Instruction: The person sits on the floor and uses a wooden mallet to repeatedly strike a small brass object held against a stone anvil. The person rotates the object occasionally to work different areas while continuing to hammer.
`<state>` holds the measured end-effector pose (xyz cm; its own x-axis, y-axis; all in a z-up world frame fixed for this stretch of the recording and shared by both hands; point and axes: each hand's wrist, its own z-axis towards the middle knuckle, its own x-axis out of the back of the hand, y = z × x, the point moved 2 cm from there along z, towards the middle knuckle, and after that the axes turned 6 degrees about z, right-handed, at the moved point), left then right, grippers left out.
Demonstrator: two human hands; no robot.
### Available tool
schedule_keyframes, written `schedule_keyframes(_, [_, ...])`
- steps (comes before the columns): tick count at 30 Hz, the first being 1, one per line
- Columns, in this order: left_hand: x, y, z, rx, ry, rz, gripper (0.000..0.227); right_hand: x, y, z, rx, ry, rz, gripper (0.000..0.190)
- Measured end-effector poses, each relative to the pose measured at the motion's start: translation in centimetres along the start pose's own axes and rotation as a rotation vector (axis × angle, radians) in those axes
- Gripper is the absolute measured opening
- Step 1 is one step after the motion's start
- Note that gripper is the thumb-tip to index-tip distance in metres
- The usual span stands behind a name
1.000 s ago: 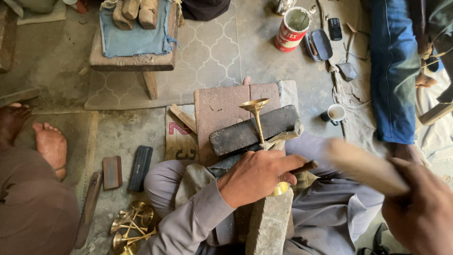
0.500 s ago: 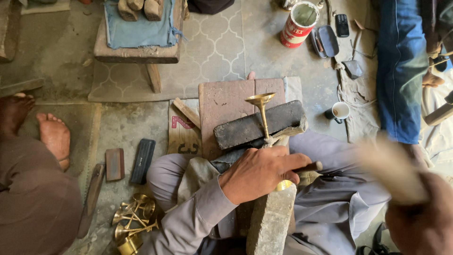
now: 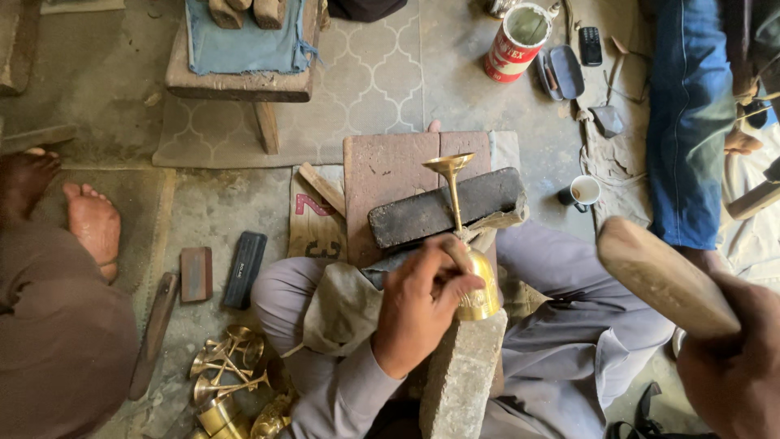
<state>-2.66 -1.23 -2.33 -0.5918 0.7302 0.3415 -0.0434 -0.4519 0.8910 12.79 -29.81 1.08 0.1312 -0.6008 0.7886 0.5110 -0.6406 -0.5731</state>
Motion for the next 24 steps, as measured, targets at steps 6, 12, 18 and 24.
schedule_keyframes(6, [-0.6,1.6,-0.8,0.028,0.016,0.111,0.027,0.4,-3.9,2.1,0.124,-0.018,-0.118,0.05])
schedule_keyframes(12, [-0.4,2.0,-0.4,0.01,-0.034,0.175,0.026,1.0,-11.7,6.1,0.318,-0.211,-0.415,0.048])
schedule_keyframes(18, [-0.5,1.4,-0.3,-0.027,-0.076,0.231,0.031,1.4,-14.0,7.7,0.34,-0.295,-0.662,0.058])
schedule_keyframes(24, [-0.9,1.0,-0.3,0.078,0.065,0.045,0.018,2.4,-9.8,7.2,0.313,-0.175,-0.358,0.051])
